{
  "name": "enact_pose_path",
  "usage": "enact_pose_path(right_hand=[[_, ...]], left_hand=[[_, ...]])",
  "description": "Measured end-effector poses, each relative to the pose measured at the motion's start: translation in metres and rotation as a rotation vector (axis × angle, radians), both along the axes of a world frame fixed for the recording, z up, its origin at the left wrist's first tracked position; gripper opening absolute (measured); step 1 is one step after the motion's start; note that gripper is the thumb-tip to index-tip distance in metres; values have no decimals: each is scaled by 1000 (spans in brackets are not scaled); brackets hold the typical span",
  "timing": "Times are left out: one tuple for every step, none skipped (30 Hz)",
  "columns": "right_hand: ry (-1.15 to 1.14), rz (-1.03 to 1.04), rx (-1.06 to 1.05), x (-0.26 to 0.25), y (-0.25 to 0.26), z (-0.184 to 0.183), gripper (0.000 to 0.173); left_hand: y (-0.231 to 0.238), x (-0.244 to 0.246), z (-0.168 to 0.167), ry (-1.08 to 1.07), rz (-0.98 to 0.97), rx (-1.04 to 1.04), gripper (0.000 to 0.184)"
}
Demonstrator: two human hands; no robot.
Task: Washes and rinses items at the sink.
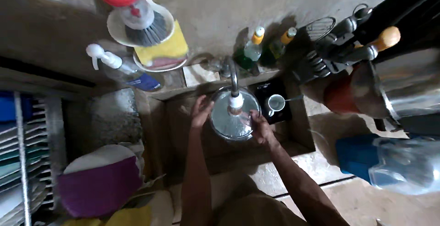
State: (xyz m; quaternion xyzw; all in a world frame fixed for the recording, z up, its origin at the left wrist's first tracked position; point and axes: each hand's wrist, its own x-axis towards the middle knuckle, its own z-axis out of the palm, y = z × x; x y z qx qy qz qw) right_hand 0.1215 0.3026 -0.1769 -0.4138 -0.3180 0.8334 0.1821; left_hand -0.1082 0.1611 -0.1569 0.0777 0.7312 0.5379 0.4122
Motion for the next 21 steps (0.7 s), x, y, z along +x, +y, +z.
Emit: enact_pose_path(right_hand=[[-18,-14,-3,0,-3,0,28],[-25,-13,-10,0,-6,3,27],[-15,-11,-24,0,-8,8,27],[-4,0,-28,2,-9,13,28],[-2,23,-13,3,-8,17,28],[-6,51,26,5,-5,22,29],[-30,90,88,9,0,29,29],[-64,143,173,16,5,35,29],[-101,201,271,28,10,40,29],[-135,258,377,42,16,47,30],[-166,305,462,56,19,57,30],[-194,328,530,68,21,68,30],[-211,334,588,79,24,79,29],[-234,326,648,86,25,89,28],[-267,310,713,92,26,99,28],[-301,292,783,99,26,109,26],[-318,279,853,105,24,119,25],[-334,274,938,111,22,129,24],[-357,275,1024,118,20,137,23],[-382,283,1089,124,17,145,22],[-409,298,1130,131,13,153,21]], left_hand=[[8,-16,10,162,5,-90,60],[20,-31,24,294,3,-179,60],[37,-45,40,383,-19,-260,62],[57,-57,51,446,-54,-337,67],[78,-69,58,499,-113,-399,73],[97,-81,62,545,-197,-432,73],[112,-90,66,585,-274,-442,70],[125,-97,66,566,-288,-452,72],[133,-101,66,513,-284,-461,71],[139,-104,67,433,-261,-474,67],[142,-108,63,334,-224,-456,59],[142,-111,57,225,-184,-398,50],[141,-117,51,131,-165,-353,45],[137,-120,49,62,-177,-314,41],[130,-120,50,28,-213,-273,38],[123,-119,51,30,-260,-236,39],[118,-115,51,68,-276,-212,42],[116,-110,50,139,-268,-199,44],[113,-104,47,232,-239,-190,46],[108,-98,43,324,-203,-162,49],[100,-87,35,402,-145,-122,53]])
